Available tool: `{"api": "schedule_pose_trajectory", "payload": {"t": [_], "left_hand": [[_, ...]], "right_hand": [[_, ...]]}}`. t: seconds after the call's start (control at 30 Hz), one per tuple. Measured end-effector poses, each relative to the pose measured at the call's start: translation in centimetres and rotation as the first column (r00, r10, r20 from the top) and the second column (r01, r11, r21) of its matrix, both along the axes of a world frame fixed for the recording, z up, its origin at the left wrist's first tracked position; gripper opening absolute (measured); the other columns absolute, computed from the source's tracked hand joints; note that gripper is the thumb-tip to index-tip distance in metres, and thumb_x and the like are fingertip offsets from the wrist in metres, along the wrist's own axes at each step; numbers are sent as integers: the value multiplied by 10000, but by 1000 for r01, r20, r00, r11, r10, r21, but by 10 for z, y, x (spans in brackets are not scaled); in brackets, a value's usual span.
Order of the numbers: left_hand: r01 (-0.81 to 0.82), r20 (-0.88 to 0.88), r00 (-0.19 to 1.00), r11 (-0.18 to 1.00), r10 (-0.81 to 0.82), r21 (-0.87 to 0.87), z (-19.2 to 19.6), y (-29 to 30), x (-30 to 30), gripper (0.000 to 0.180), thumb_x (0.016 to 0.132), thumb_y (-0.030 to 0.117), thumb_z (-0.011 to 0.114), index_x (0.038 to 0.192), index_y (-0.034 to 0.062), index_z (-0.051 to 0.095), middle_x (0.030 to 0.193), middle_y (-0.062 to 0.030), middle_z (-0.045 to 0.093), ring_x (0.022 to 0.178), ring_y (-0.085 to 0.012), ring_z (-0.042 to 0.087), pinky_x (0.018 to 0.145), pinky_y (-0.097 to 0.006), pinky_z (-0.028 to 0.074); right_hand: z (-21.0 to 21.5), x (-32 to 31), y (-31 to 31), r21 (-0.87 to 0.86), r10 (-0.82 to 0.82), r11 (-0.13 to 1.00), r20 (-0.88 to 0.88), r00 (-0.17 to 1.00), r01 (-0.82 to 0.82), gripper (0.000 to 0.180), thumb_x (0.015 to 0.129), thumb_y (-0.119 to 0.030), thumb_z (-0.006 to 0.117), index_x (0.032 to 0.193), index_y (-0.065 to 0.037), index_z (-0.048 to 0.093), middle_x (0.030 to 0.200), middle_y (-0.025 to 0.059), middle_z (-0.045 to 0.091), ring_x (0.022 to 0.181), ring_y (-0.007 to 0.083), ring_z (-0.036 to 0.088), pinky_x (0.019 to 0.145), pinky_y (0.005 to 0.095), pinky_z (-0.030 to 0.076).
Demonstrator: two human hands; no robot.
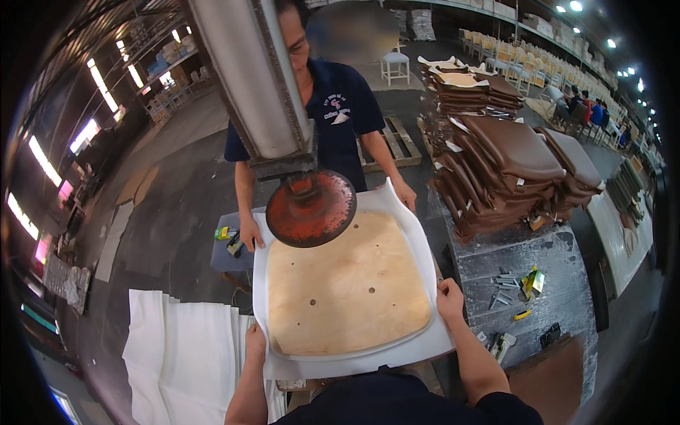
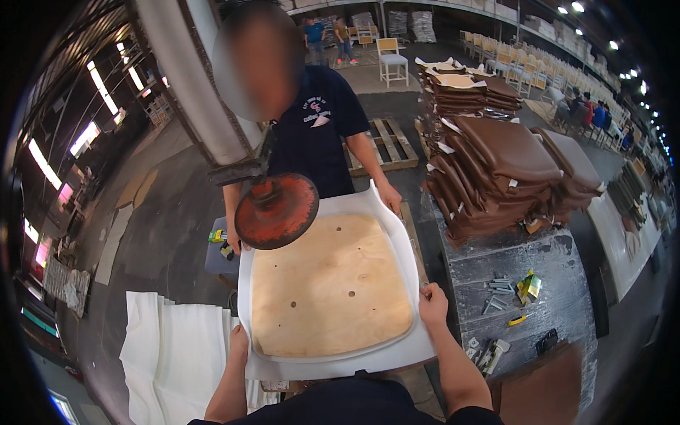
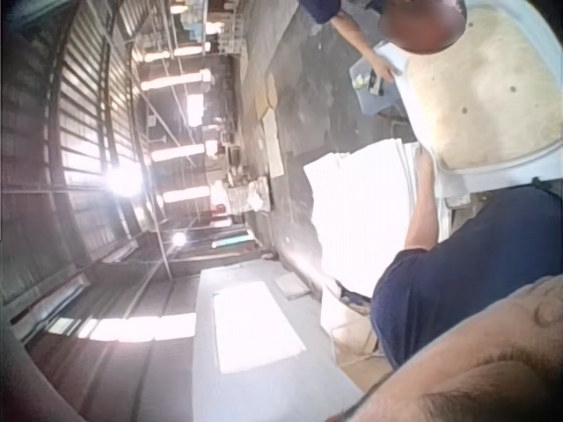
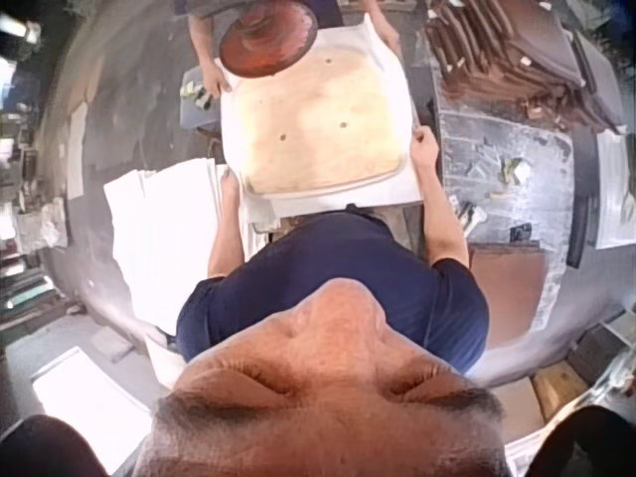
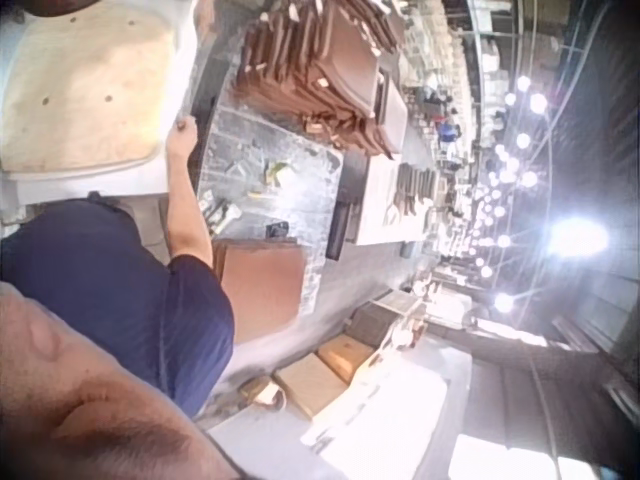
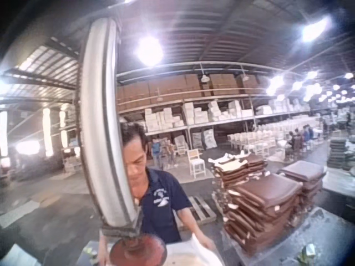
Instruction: The person places a white fabric layer over a cushion base, aligns it, and uses a pneumatic staple gun to secure the fabric to the wooden frame. They repeat this process for multiple cushions, flipping each finished unit and stacking them.
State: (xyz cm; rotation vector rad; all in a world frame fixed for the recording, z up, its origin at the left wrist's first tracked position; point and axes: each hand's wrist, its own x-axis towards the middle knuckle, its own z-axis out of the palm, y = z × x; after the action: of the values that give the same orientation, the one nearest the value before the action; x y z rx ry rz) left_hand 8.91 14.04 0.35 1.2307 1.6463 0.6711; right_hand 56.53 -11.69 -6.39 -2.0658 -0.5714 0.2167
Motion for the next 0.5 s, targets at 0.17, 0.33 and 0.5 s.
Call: {"api": "schedule_pose_trajectory", "payload": {"t": [0.17,0.33,0.5], "left_hand": [[12,60,998,1000,-12,-7,1,-2,13,439,1138,362,602,1231,-35,764,1111,-121,800,1021,-194,728,914,-347,554],[-12,31,999,1000,12,13,6,-7,8,437,1141,370,609,1217,-27,775,1087,-100,807,983,-179,732,893,-344,564],[17,63,998,1000,-17,-10,6,-5,7,519,1142,440,629,1266,-42,774,1097,-101,814,983,-194,747,898,-356,579]], "right_hand": [[-7,9,-8,-4,46,999,202,978,-46,173,918,-74,805,956,-61,637,868,161,659,805,378,682,736,488,543],[-12,11,-8,-9,85,996,205,975,-85,177,917,-64,805,964,-61,635,866,162,652,812,391,677,740,496,540],[-10,18,-3,-14,110,994,260,959,-110,189,910,-89,825,958,-54,645,884,171,673,818,403,693,746,501,552]]}}
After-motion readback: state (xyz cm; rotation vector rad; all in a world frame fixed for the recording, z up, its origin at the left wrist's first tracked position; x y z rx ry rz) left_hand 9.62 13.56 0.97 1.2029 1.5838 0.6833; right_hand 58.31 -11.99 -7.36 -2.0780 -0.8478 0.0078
